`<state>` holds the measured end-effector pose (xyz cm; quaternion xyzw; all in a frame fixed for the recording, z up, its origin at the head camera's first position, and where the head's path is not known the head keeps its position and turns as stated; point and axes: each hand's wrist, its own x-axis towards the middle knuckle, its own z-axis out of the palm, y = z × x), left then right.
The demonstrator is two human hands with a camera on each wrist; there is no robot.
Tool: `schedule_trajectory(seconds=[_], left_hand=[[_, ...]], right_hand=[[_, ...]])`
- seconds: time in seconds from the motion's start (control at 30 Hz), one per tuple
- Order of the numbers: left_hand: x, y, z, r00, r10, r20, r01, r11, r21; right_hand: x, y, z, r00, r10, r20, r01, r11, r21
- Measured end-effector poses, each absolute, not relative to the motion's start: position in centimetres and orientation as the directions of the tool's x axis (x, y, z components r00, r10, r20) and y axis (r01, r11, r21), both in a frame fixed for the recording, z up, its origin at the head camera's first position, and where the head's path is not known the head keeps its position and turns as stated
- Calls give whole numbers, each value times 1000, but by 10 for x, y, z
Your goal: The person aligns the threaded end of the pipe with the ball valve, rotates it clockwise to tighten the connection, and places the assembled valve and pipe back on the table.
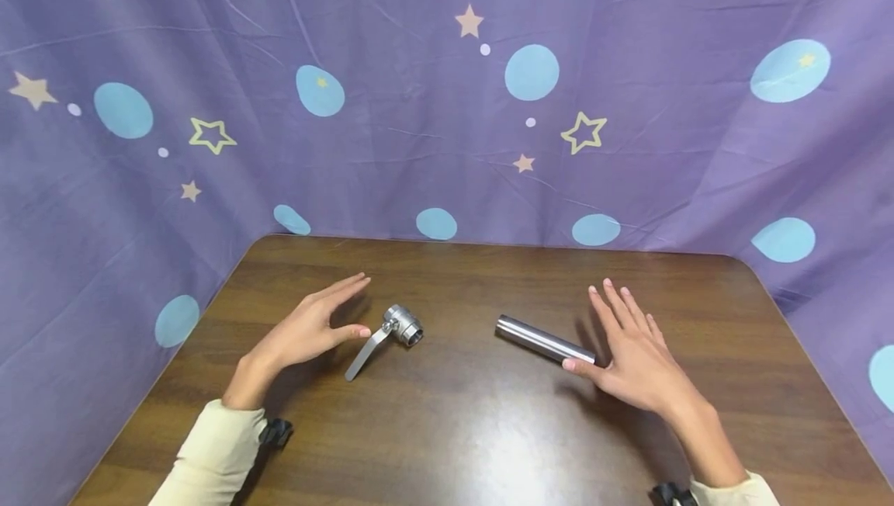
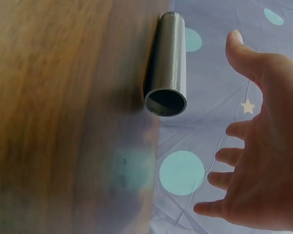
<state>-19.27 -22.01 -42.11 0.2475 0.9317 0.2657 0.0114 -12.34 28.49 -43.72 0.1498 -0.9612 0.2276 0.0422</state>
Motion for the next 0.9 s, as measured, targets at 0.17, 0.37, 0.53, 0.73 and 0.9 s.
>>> schedule_trajectory(seconds=[0.17, 0.37, 0.53, 0.73, 0.9], left_hand=[[-194, -215, -423, -849, 515, 119, 490, 684, 540], [-194, -208, -423, -822, 554, 135, 520, 632, 575], [-195, -202, -426, -809, 573, 133, 529, 610, 590], [-196, -193, -431, -790, 599, 130, 547, 593, 591], [-197, -187, -433, -790, 605, 103, 540, 605, 586]], right_hand=[[-125, 280, -438, -942, -302, 143, -334, 828, -451], [-125, 274, -440, -942, -321, 95, -327, 823, -466], [-126, 269, -442, -931, -348, 114, -360, 812, -459], [-128, 267, -443, -914, -374, 154, -402, 793, -459], [-129, 265, -445, -908, -386, 160, -415, 783, -464]])
